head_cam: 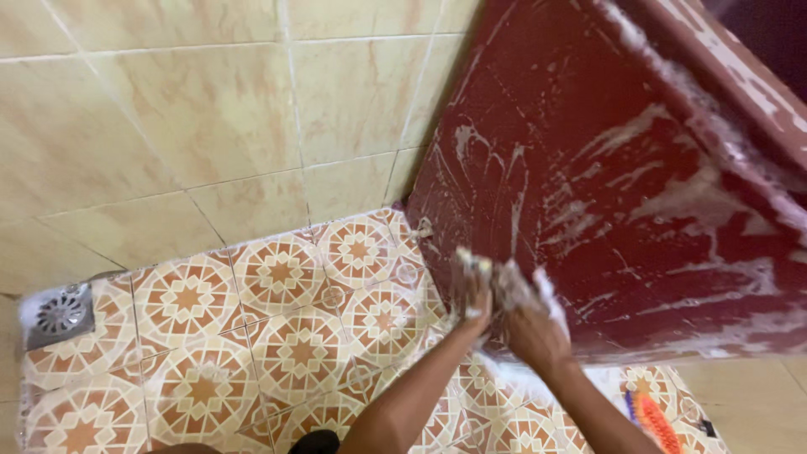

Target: The person scrubs the exterior surfaces of a large red plastic basin with a sponge and soapy water, moving the sponge across the sides and bottom edges while water fills the basin from a wall-mounted tap.

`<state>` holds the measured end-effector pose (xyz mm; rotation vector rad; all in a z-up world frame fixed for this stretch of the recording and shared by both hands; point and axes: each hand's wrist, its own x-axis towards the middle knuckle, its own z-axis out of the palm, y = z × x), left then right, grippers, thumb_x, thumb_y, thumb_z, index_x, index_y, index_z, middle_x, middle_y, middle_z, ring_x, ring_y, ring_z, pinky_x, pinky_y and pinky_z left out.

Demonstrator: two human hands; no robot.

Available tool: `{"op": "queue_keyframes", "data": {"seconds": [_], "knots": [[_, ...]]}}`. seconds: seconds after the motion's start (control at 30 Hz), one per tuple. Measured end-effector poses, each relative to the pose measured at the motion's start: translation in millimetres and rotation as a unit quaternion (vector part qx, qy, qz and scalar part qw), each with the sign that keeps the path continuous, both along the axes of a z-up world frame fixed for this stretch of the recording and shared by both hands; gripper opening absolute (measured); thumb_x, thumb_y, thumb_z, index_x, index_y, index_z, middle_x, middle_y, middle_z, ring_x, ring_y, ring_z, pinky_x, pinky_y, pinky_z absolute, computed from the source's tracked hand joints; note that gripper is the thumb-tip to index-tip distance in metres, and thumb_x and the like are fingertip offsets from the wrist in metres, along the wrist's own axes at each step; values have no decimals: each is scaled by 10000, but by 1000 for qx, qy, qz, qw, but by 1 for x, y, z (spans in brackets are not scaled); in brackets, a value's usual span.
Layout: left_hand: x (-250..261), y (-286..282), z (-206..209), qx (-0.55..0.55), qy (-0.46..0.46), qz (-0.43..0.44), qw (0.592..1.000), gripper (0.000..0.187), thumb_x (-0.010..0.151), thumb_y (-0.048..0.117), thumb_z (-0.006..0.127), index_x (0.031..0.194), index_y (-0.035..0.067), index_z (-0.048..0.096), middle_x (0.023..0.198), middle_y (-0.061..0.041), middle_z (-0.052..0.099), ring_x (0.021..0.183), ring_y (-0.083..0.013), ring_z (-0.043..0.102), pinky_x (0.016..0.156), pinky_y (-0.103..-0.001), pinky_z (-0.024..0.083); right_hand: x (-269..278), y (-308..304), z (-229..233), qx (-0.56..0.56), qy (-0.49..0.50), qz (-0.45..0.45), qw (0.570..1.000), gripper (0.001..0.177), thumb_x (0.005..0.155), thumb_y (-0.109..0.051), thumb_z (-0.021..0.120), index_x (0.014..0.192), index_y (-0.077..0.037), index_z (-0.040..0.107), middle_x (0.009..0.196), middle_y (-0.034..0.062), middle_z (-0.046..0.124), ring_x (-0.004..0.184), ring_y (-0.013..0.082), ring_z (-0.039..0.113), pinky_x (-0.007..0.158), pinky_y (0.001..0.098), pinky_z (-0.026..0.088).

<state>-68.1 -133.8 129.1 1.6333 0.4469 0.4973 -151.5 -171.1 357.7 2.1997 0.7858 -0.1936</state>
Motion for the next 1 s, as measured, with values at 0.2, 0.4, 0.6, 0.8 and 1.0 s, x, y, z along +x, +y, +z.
{"op": "queue_keyframes", "data": {"seconds": [0.2, 0.4, 0.6, 0.8, 1.0], "knots": [[43, 85, 234, 14, -164, -43, 985, 1125, 872, 814, 193, 1651, 7, 102, 1614, -292, 280, 1361, -435, 478, 999, -513, 554, 30, 44, 121, 197, -219, 15, 956, 851, 871, -282, 600, 1627, -159, 229, 1685, 87, 236, 1563, 222, 197, 1206, 589, -41], [137, 132, 271, 267, -249, 19, 931, 743, 1079, 529, 188, 1688, 109, 118, 1755, -197, 43, 1583, -416, 67, 1206, -589, 97, 85, 83, 150, 271, -265, 99, 920, 832, 894, -298, 619, 1644, -114, 311, 1687, 164, 307, 1583, 260, 237, 1256, 493, -61], [117, 94, 159, 113, -260, -21, 959, 738, 1075, 507, 215, 1682, 96, 126, 1757, -180, 61, 1587, -377, 84, 1222, -542, 103, 83, 87, 46, 70, -126, 112, 983, 782, 931, -297, 560, 1584, -67, 196, 1646, 148, 249, 1529, 204, 188, 1217, 496, -44], [18, 23, 8, -60, -173, -96, 978, 734, 1072, 486, 242, 1676, 83, 134, 1759, -163, 79, 1592, -338, 101, 1238, -495, 108, 53, 29, -128, -2, 117, 128, 985, 783, 971, -395, 538, 1571, -5, 219, 1634, 213, 284, 1502, 326, 233, 1227, 496, 64], [-58, -26, -43, -219, -137, -176, 950, 731, 1069, 465, 269, 1670, 70, 142, 1761, -146, 97, 1597, -298, 118, 1254, -448, 114, 27, -34, -167, 101, 290, -50, 950, 386, 994, -238, 527, 1376, -192, 558, 1284, 138, 681, 1241, 289, 629, 1064, 439, 498]]}}
